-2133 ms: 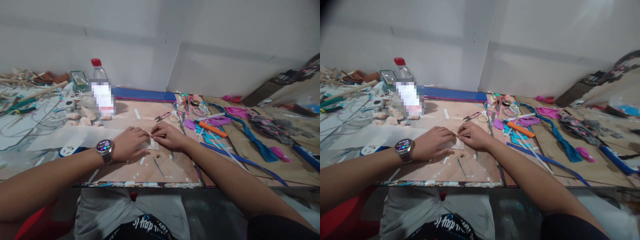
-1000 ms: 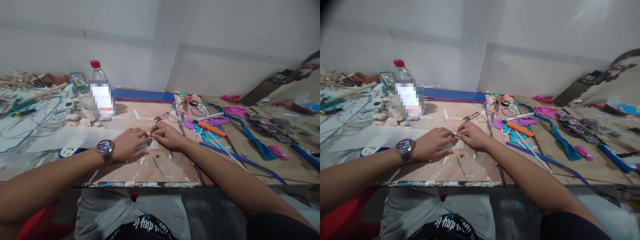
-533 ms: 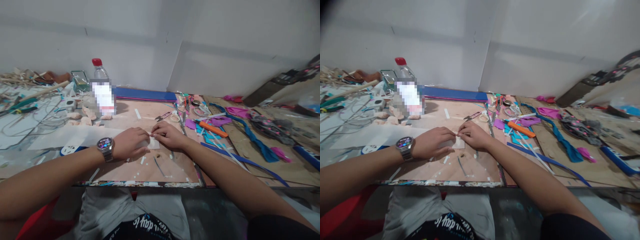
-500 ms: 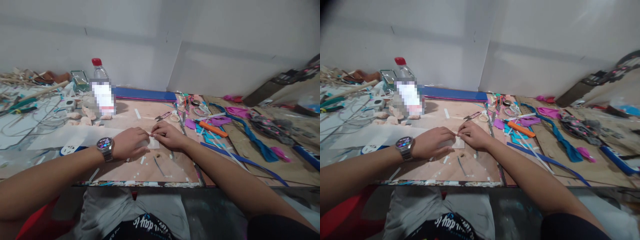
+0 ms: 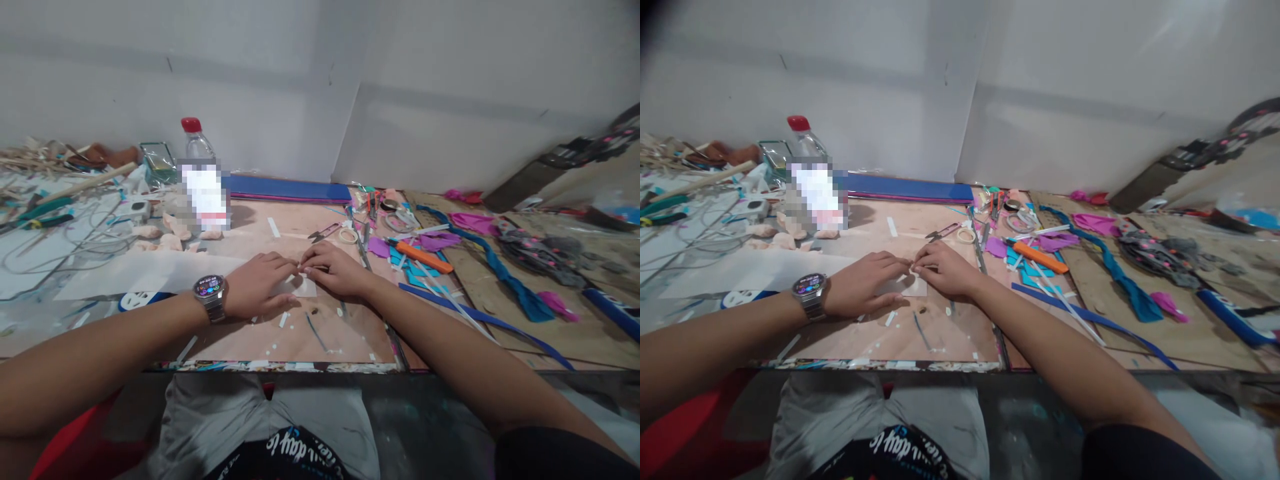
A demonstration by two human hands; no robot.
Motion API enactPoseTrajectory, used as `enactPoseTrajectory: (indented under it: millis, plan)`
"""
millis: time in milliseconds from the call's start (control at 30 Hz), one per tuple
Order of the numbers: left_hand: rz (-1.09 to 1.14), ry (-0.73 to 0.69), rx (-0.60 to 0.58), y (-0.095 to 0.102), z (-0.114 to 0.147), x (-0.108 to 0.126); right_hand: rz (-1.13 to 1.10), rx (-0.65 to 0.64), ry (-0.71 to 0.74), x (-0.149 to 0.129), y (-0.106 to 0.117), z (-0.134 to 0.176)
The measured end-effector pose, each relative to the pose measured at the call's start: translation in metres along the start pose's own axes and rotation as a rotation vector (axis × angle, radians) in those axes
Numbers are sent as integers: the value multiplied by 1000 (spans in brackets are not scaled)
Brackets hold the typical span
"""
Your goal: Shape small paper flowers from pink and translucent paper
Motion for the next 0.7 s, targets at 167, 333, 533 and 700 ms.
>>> enactPoseTrajectory:
  millis: [167,333,533,700]
  plan:
    - [-53,0,-18,1,0,3,22,11,-24,4,-1,1]
    - [-79,-2,-52,1,0,5,7,15,-28,7,-2,3]
    - [-74,2,-48,2,0,4,6,19,-16,6,-1,3]
    - [-65,-2,-47,2,-1,6,12,31,-34,4,0,3]
Point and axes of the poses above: each hand's wrist, its own z-axis away from the middle knuckle, its own y-axis out of the back of the hand, x = y × z, the point moved 4 cm from there along -z, towards the middle knuckle, and after that the axes turned 8 degrees about -z, right-handed, at the moved point
